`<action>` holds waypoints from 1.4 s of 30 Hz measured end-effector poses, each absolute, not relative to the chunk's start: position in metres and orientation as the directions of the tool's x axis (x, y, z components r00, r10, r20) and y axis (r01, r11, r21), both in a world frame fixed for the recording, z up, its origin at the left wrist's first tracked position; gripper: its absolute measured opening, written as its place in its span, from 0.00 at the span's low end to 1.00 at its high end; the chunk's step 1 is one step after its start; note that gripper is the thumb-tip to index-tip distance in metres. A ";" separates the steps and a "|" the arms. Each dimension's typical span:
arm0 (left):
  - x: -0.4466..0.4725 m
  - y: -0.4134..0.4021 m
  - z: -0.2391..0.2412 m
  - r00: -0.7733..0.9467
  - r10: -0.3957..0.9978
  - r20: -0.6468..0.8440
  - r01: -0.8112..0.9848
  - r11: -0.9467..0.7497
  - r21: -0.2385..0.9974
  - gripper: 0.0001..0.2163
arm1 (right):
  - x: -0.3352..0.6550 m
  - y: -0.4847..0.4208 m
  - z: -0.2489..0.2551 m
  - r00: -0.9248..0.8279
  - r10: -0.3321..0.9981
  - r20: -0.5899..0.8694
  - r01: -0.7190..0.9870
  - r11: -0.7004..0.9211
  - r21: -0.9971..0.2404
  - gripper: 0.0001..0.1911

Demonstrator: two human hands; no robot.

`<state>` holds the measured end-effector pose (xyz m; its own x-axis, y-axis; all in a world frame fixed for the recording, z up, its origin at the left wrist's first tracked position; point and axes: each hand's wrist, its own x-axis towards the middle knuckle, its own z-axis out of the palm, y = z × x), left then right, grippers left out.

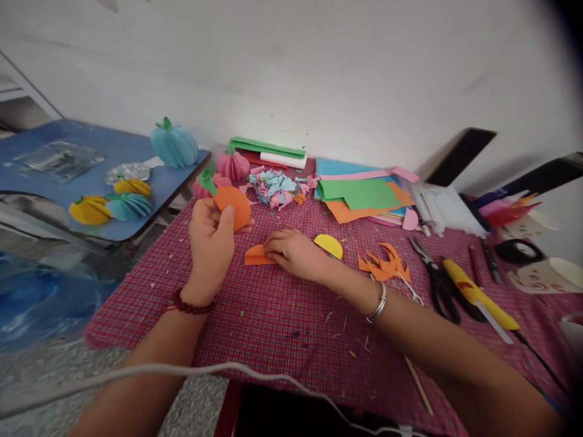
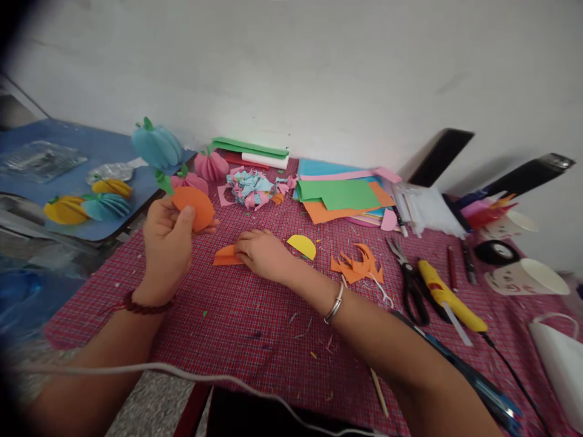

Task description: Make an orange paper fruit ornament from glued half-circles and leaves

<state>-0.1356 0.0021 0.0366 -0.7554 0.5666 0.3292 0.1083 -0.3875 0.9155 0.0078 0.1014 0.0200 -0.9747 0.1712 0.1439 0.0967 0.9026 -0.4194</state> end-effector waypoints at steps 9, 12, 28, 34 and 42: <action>-0.124 0.001 0.039 -0.705 0.681 0.198 0.016 -0.265 0.964 0.08 | 0.015 0.101 0.047 -0.861 0.449 0.240 0.301 0.829 -0.472 0.06; -0.121 -0.001 0.037 -0.666 0.732 0.143 -0.015 -0.206 0.979 0.07 | 0.050 0.102 0.067 -0.773 0.584 0.249 0.372 0.734 -0.568 0.06; -0.045 -0.002 0.060 -0.402 0.910 0.099 -0.176 -0.183 0.967 0.11 | 0.202 0.076 0.070 -0.543 0.839 0.025 0.020 0.042 -0.999 0.15; -0.001 0.011 0.067 -0.397 0.907 0.137 -0.160 -0.216 0.963 0.10 | 0.218 0.083 0.067 -0.566 0.820 0.087 -0.041 0.077 -0.996 0.14; 0.032 0.034 0.065 -0.362 0.932 0.028 -0.196 -0.106 0.975 0.21 | 0.227 0.091 0.063 -0.513 0.848 0.131 -0.184 0.040 -0.982 0.08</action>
<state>0.0319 0.0340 0.0649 -0.3619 0.9318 0.0284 -0.1959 -0.1058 0.9749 0.2268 0.0908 0.0626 -0.5133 0.8482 0.1308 -0.1836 0.0404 -0.9822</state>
